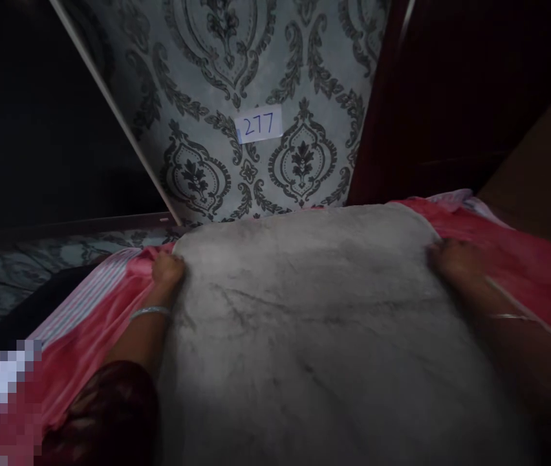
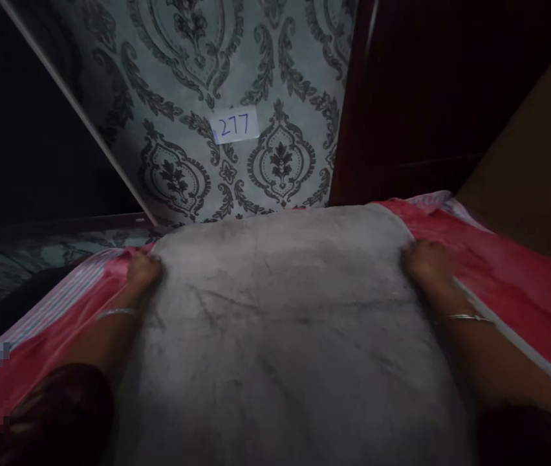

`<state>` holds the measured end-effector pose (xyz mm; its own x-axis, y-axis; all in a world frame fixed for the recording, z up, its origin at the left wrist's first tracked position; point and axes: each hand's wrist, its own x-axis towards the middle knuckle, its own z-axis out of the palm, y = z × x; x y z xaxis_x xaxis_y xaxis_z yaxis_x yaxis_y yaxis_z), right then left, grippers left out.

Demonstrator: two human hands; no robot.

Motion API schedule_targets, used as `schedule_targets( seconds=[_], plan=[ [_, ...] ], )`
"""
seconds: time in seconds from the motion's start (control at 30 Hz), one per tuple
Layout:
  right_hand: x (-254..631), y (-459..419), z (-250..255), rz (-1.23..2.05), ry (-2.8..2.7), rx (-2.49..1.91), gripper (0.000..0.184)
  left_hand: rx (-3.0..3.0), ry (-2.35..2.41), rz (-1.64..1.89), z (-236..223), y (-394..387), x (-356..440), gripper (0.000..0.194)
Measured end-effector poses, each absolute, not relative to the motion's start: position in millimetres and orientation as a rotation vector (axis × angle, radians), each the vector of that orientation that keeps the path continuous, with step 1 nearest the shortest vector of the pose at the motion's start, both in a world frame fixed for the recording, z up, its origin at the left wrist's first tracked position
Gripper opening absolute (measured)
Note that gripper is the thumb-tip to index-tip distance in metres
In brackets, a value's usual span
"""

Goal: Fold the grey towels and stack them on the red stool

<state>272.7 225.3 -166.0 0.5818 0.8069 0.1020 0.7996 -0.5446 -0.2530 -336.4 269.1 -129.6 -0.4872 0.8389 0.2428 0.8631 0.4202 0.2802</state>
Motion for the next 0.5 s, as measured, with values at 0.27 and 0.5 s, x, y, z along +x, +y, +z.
schedule_targets(
  seconds=[0.27, 0.5],
  plan=[
    [88, 180, -193, -0.087, -2.37, -1.75, 0.056, -2.658, -1.68, -0.108, -173, 187, -176, 0.061],
    [147, 168, -198, -0.063, -2.245, -1.992, 0.06, -2.543, -1.9, -0.002, -167, 168, -227, 0.059]
  ],
)
